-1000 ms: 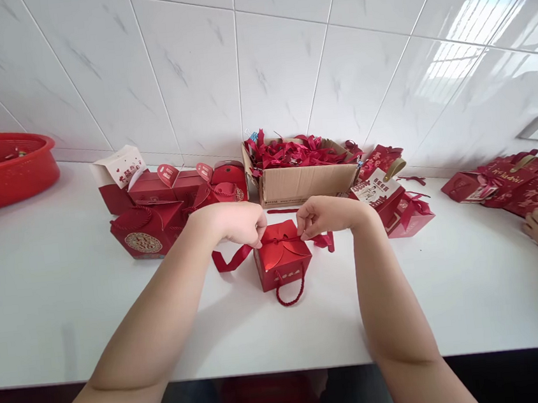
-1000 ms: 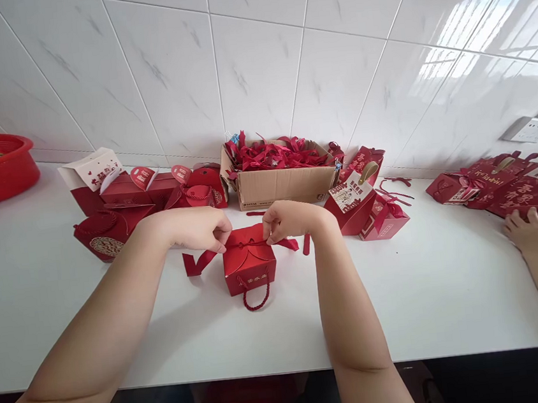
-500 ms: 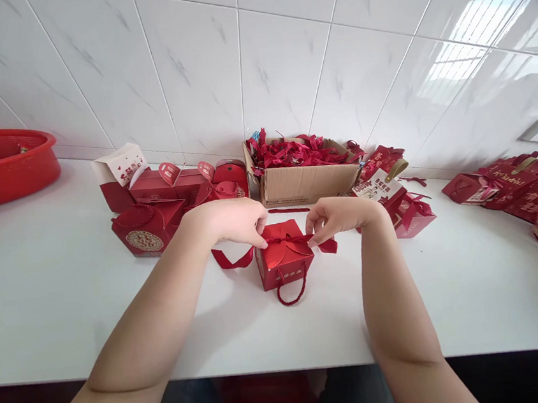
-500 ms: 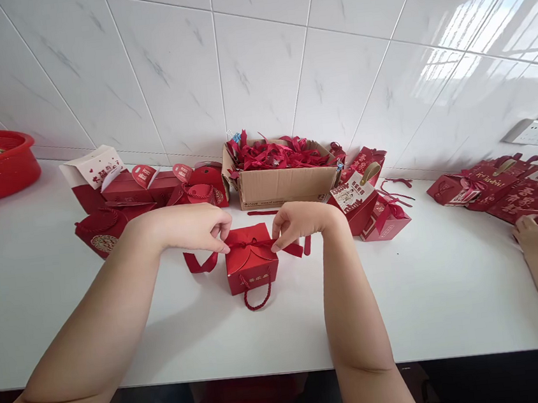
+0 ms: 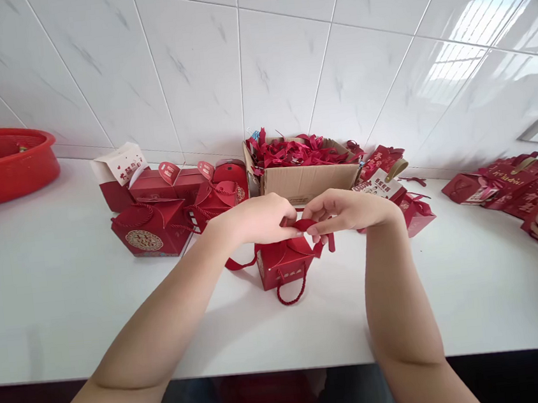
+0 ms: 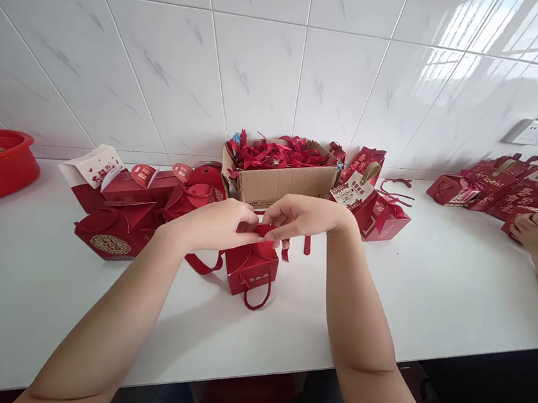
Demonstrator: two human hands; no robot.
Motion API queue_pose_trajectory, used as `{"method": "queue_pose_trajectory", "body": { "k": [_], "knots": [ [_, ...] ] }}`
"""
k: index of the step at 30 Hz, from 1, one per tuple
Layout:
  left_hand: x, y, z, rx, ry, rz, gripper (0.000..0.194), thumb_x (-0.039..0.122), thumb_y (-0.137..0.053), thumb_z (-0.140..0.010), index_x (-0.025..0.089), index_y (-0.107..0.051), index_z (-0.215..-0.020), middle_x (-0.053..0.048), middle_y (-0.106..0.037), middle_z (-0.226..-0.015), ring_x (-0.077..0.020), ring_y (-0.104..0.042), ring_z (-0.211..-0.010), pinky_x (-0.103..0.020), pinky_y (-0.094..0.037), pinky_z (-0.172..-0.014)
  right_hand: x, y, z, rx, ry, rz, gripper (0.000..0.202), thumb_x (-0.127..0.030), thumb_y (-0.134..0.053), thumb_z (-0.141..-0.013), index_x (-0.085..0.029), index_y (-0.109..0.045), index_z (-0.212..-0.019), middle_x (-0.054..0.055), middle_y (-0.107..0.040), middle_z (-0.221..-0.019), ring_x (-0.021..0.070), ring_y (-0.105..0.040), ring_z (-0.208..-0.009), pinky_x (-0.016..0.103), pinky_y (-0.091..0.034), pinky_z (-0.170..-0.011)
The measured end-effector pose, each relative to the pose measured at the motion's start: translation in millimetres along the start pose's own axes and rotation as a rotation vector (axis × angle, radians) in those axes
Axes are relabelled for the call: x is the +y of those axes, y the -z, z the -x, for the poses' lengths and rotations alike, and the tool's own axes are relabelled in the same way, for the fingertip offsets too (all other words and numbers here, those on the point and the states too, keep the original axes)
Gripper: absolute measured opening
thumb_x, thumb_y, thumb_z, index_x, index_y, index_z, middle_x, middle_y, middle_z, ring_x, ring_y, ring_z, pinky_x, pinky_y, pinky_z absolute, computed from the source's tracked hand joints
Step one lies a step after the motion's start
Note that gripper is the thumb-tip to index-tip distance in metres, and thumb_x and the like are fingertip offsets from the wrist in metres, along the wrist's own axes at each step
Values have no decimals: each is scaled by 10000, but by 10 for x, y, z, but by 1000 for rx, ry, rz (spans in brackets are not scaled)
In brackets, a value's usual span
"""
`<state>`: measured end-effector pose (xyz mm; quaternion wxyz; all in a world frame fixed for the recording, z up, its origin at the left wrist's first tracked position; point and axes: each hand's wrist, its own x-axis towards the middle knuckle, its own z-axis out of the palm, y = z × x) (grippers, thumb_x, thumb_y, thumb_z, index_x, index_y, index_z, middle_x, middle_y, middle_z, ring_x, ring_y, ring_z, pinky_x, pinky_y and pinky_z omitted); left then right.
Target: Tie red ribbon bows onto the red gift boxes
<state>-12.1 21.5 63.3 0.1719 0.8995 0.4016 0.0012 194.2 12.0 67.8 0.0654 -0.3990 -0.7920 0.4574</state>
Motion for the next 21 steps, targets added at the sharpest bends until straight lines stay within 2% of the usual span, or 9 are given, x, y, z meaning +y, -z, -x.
{"method": "queue_pose_trajectory", "body": {
  "k": [3,6,8,10,13,16,18,21],
  "knots": [
    [7,-21,-20,63,11,-54,282,397,-500,-804,191,-516,-612,-47,-608,-662,-151,-473,-512,-301,-296,-481,-73,-32,92,176,-91,79,139,-316,-635,-783,-181,-637,-819,7,-665,-714,124,-622,-624,235,-452,-549],
    [1,-25,-32,90,50,-117,248,347,-501,-786,191,-495,-594,-54,-583,-622,-165,-478,-503,-311,-291,-483,-104,-105,149,518,-162,241,109,-283,-637,-757,-196,-579,-726,-13,-619,-675,104,-529,-565,240,-376,-515],
    [-5,-27,-39,84,73,-132,214,338,-496,-784,193,-510,-627,-63,-591,-639,-180,-501,-523,-312,-295,-486,-79,-183,147,733,-148,330,145,-269,-628,-741,-203,-511,-688,-31,-560,-641,92,-439,-543,242,-329,-507],
    [-10,-36,-50,101,80,-119,146,328,-498,-780,198,-538,-731,-71,-629,-732,-193,-537,-574,-304,-309,-494,-11,-287,109,859,-70,373,194,-249,-603,-738,-209,-427,-665,-45,-477,-605,95,-382,-558,242,-307,-522],
    [-15,-53,-70,164,67,-77,153,312,-488,-790,204,-536,-886,-77,-661,-881,-202,-576,-658,-293,-334,-522,164,-464,-13,942,67,353,227,-219,-541,-755,-215,-342,-646,-47,-401,-600,106,-363,-591,245,-320,-573],
    [-9,-52,-79,191,49,-47,170,311,-411,-838,197,-535,-819,-76,-651,-833,-193,-558,-639,-301,-326,-527,376,-615,-174,1039,179,226,265,-240,-518,-787,-224,-291,-652,-24,-478,-677,115,-400,-641,247,-353,-618],
    [2,-40,-75,197,35,-29,220,308,-375,-853,193,-527,-744,-72,-625,-757,-183,-525,-596,-311,-311,-516,487,-682,-256,1038,195,88,303,-303,-534,-813,-227,-285,-657,-4,-548,-749,116,-432,-662,247,-362,-622],
    [15,-21,-64,214,22,-15,208,294,-394,-834,194,-523,-705,-60,-593,-691,-174,-487,-557,-315,-297,-506,564,-737,-287,967,237,-80,346,-375,-606,-799,-220,-332,-655,10,-609,-824,120,-495,-721,250,-391,-668]
  ]
}}
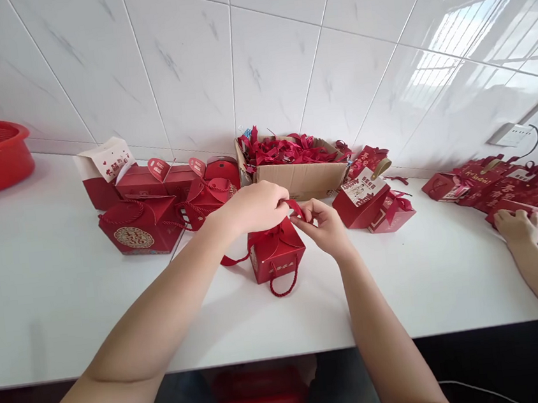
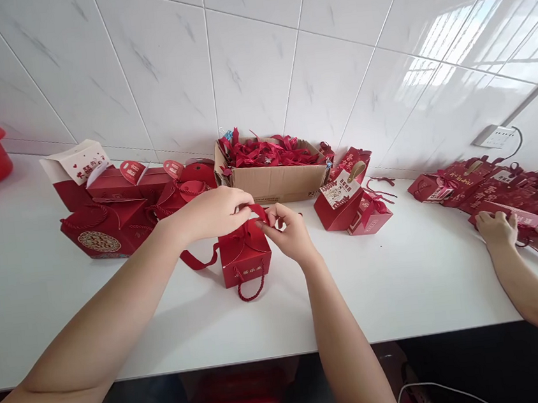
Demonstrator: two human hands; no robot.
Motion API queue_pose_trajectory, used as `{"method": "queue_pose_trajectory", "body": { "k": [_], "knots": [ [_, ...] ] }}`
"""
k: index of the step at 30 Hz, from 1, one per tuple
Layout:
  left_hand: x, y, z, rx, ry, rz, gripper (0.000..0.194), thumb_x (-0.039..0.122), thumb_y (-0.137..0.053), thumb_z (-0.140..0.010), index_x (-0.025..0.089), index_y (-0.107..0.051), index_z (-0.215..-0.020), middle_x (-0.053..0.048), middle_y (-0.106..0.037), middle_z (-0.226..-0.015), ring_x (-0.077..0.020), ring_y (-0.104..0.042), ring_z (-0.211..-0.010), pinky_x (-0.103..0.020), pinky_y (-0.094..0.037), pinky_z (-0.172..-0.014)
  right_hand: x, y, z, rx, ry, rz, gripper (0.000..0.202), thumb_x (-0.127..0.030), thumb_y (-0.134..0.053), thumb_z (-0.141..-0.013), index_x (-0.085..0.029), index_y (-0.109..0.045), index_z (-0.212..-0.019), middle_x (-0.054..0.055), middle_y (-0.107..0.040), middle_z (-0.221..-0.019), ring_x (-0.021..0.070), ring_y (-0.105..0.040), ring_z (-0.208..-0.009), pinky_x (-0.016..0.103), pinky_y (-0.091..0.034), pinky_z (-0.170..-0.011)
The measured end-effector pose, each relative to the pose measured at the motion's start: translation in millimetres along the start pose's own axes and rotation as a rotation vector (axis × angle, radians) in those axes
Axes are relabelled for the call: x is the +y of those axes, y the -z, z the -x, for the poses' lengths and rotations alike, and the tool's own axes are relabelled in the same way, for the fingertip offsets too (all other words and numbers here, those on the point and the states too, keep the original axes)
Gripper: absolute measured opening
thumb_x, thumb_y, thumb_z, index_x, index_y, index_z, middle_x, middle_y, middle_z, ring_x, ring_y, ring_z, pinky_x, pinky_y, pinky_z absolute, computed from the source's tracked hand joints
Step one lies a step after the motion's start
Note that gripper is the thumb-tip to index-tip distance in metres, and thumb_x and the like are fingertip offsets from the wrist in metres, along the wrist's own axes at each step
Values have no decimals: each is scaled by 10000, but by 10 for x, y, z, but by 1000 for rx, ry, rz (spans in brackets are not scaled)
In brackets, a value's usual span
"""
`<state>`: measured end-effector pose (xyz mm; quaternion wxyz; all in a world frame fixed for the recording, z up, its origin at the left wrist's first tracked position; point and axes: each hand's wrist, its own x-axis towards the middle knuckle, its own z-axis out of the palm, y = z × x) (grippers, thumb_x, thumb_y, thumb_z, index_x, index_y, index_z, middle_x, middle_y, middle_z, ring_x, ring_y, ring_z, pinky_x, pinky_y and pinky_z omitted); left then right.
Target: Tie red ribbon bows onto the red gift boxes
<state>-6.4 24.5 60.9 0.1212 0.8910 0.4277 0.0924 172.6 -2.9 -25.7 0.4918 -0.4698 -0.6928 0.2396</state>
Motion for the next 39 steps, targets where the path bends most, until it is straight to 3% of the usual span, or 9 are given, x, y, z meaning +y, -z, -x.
{"method": "queue_pose_trajectory", "body": {
  "k": [5,9,13,18,21,26,33,36,39],
  "knots": [
    [0,-5,4,23,-2,40,185,286,-424,-822,203,-585,-785,-50,-619,-704,-172,-504,-562,-300,-297,-508,-57,25,62,-45,-168,-161,354,-526,-647,-767,-207,-508,-696,13,-619,-765,128,-522,-683,254,-418,-622],
    [30,-1,25,102,-43,50,221,294,-420,-843,199,-615,-798,-48,-633,-721,-163,-517,-581,-293,-307,-520,-66,3,71,31,-247,-308,422,-575,-658,-743,-205,-473,-654,15,-625,-720,122,-540,-635,235,-411,-540],
    [63,28,60,157,-78,29,246,268,-412,-852,189,-623,-752,-46,-613,-677,-161,-520,-594,-289,-320,-536,-9,-20,58,75,-264,-431,421,-532,-724,-701,-238,-442,-805,-33,-605,-657,126,-571,-619,238,-451,-576],
    [40,43,77,76,-81,122,276,379,-524,-834,196,-643,-1003,-46,-677,-895,-160,-588,-707,-257,-379,-571,31,-42,56,33,-243,-497,381,-485,-730,-723,-231,-511,-905,-37,-633,-667,110,-571,-637,245,-473,-665],
    [15,40,73,42,-106,111,295,310,-558,-807,209,-632,-1074,-44,-681,-975,-166,-610,-784,-246,-402,-608,19,-61,64,4,-251,-566,334,-453,-742,-725,-214,-556,-864,-31,-639,-669,102,-578,-639,239,-479,-670],
    [-10,36,52,33,-114,101,276,202,-532,-793,209,-650,-1041,-30,-688,-928,-152,-610,-752,-239,-399,-597,-16,-75,84,-37,-280,-551,322,-479,-739,-717,-195,-613,-800,-13,-651,-671,108,-581,-619,248,-480,-644],
    [-66,71,37,186,-129,126,305,142,-512,-781,176,-633,-1060,-14,-691,-830,-127,-589,-672,-236,-410,-612,-36,-58,89,-14,-269,-448,357,-523,-705,-732,-173,-687,-799,-25,-585,-571,96,-514,-548,242,-439,-575],
    [-88,91,42,226,-130,131,245,190,-528,-796,175,-649,-1009,-9,-687,-788,-122,-569,-628,-239,-393,-584,-15,-76,83,-27,-295,-493,424,-531,-747,-682,-178,-668,-903,-29,-589,-587,103,-533,-554,241,-435,-558],
    [-99,94,40,185,-92,86,195,280,-517,-829,179,-681,-856,-12,-656,-697,-120,-517,-552,-256,-337,-526,2,-113,83,-46,-304,-470,457,-513,-779,-649,-165,-665,-924,-58,-521,-533,80,-464,-497,223,-364,-498]
  ]
}}
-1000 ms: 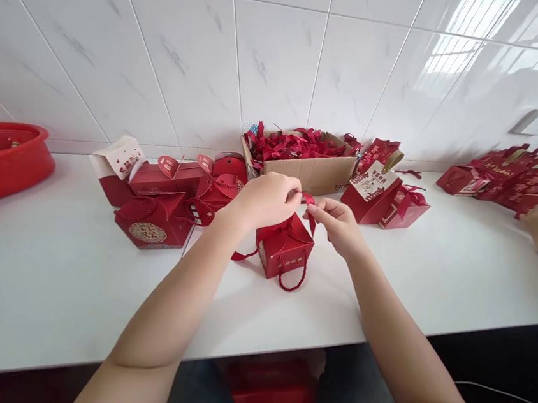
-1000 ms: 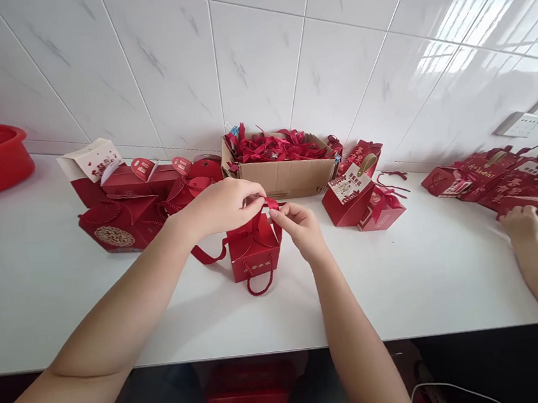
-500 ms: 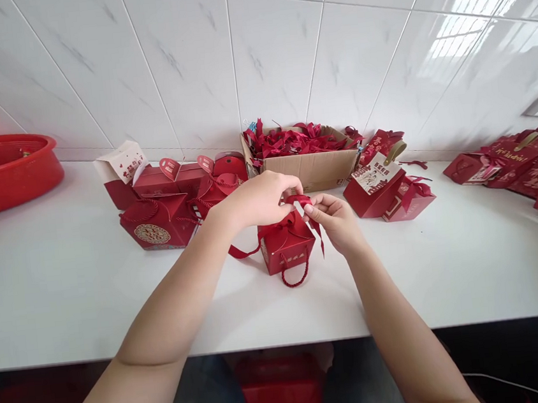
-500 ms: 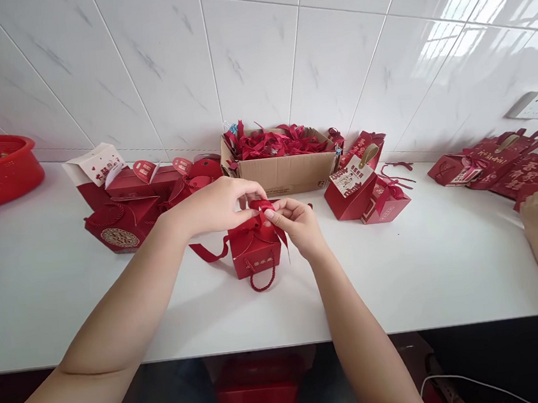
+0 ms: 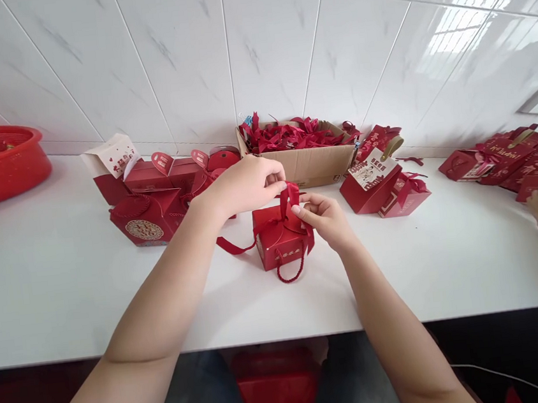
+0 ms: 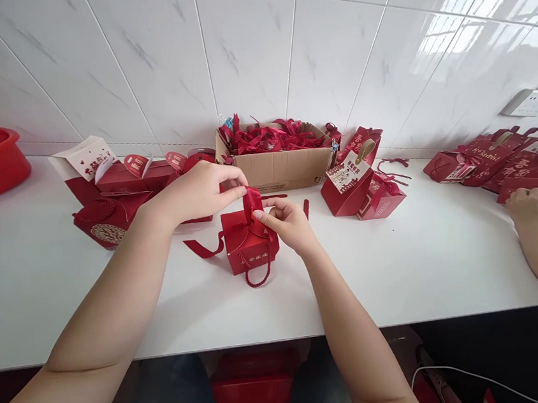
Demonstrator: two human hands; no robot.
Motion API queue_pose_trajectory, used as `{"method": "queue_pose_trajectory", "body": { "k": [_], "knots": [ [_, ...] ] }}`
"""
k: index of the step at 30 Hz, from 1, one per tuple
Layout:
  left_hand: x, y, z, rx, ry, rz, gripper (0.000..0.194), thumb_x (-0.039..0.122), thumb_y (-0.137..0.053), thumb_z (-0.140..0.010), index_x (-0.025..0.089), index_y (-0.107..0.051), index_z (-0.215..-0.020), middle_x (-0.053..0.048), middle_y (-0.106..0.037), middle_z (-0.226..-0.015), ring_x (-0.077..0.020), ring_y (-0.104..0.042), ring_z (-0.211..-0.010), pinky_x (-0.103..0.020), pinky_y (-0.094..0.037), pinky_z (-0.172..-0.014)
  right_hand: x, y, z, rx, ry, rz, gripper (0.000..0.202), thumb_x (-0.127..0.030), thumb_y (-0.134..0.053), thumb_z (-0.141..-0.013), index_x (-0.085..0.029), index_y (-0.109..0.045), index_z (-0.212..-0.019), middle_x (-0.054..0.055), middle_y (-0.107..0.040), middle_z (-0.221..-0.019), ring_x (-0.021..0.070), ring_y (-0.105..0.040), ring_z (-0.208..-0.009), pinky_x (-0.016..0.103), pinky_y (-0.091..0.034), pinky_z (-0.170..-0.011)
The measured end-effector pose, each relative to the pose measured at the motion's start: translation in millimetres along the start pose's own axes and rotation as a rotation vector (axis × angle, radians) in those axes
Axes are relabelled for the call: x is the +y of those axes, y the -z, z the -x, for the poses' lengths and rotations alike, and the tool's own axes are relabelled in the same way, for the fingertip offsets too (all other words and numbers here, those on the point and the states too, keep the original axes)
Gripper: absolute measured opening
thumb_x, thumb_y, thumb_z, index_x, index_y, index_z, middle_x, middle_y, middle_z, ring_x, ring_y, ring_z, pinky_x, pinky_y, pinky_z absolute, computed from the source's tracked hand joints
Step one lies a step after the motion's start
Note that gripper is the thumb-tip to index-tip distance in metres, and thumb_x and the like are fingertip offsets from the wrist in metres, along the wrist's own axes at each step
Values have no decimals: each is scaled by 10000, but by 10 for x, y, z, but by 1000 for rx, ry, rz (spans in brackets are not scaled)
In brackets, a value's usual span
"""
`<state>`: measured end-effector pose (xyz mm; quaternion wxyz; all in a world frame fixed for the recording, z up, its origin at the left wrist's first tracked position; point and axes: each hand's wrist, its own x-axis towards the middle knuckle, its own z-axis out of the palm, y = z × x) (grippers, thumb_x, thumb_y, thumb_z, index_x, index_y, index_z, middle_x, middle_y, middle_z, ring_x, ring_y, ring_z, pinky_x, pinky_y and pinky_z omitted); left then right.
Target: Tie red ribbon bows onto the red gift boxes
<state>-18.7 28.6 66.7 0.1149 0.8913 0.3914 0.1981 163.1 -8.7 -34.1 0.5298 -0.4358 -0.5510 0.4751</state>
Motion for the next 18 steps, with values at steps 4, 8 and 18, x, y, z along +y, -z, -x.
{"method": "queue_pose_trajectory", "body": {
  "k": [4,8,18],
  "knots": [
    [2,-15,0,-91,22,-22,267,299,-469,-841,176,-665,-708,-17,-606,-606,-113,-451,-484,-279,-282,-493,8,-47,8,0,16,59,434,-478,-752,-698,-154,-719,-985,-89,-375,-493,46,-310,-467,215,-247,-466],
    [33,-18,13,-141,23,50,208,253,-481,-814,185,-674,-778,-8,-630,-658,-112,-475,-523,-261,-292,-489,1,-79,16,-10,-20,92,459,-457,-762,-688,-158,-740,-1035,-96,-307,-472,46,-266,-470,219,-235,-470],
    [3,-74,-35,-52,-21,174,165,187,-541,-757,178,-690,-829,-10,-697,-778,-113,-554,-615,-230,-401,-552,-21,-104,47,-6,-141,57,340,-480,-797,-632,-159,-704,-692,4,-634,-578,109,-535,-525,243,-411,-516]
  ]
}}
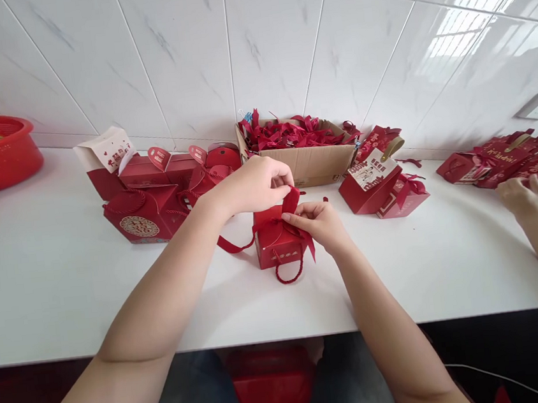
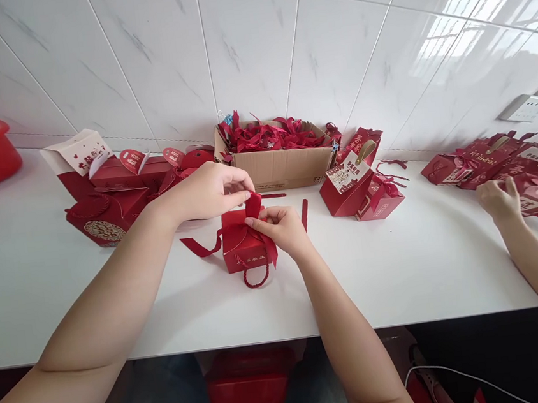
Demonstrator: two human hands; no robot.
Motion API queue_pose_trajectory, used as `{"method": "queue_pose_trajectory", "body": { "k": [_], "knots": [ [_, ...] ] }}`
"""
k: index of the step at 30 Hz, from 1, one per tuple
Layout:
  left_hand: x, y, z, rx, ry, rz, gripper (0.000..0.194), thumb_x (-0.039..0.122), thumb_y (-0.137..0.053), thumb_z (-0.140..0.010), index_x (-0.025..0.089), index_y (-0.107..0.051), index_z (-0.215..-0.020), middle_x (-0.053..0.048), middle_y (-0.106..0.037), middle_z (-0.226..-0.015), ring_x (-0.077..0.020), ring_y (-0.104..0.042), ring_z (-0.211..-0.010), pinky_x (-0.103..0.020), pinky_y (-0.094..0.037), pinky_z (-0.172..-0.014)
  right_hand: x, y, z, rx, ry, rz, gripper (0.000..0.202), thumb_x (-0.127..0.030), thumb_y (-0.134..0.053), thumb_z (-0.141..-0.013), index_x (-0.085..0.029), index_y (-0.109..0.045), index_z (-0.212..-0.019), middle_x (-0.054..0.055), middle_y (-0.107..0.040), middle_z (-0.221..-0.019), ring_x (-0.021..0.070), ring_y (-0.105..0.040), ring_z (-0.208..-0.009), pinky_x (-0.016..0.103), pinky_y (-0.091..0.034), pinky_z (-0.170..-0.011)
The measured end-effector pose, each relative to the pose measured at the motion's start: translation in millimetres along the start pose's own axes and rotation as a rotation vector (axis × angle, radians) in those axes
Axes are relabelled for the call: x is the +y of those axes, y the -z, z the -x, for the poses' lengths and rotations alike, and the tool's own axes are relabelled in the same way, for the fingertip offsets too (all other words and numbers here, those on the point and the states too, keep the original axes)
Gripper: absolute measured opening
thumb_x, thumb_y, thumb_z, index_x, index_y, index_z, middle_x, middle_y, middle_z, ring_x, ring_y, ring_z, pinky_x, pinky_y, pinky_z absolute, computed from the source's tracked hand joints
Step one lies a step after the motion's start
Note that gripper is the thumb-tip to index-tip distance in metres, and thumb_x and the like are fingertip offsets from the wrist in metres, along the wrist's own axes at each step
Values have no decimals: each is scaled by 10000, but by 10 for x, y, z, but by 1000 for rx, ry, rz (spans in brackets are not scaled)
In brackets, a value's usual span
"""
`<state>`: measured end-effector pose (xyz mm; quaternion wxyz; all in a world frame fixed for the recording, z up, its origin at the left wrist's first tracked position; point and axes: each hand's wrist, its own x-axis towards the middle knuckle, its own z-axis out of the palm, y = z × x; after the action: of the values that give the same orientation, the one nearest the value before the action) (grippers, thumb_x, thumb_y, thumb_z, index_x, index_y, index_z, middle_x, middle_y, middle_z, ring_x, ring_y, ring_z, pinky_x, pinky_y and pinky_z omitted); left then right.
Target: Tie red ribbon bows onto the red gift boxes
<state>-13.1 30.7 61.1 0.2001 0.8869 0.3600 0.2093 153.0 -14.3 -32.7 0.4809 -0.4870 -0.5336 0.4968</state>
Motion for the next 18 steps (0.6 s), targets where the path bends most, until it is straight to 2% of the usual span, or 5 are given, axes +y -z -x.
{"method": "queue_pose_trajectory", "body": {
  "k": [5,9,13,16,18],
  "knots": [
    [45,-37,4,-49,18,109,173,164,-512,-775,167,-669,-847,-25,-706,-811,-138,-617,-698,-243,-436,-593,-50,0,52,48,-1,118,390,-486,-787,-642,-158,-587,-579,-52,-490,-462,52,-368,-436,211,-266,-440],
    [82,-22,25,-103,71,137,186,150,-500,-752,172,-653,-854,-30,-702,-831,-151,-633,-735,-251,-445,-612,-53,-18,65,99,62,199,398,-469,-776,-655,-168,-536,-554,-83,-379,-433,42,-269,-439,219,-216,-443],
    [108,29,45,-191,141,125,207,227,-507,-772,190,-667,-899,-29,-710,-884,-171,-641,-785,-258,-441,-630,-24,-25,46,130,107,220,345,-460,-764,-664,-171,-591,-590,-43,-490,-526,72,-366,-503,237,-280,-485],
    [107,67,51,-278,109,85,231,333,-578,-769,196,-672,-928,-27,-715,-948,-176,-646,-823,-254,-445,-656,6,-15,19,188,177,272,294,-440,-774,-651,-178,-645,-617,-12,-579,-669,84,-413,-565,252,-324,-531],
    [92,73,46,-255,75,30,238,363,-605,-764,190,-673,-912,-28,-715,-955,-173,-646,-829,-249,-444,-665,18,-4,5,198,211,292,276,-432,-771,-655,-182,-658,-623,-2,-606,-744,82,-412,-574,257,-330,-541]
  ]
}}
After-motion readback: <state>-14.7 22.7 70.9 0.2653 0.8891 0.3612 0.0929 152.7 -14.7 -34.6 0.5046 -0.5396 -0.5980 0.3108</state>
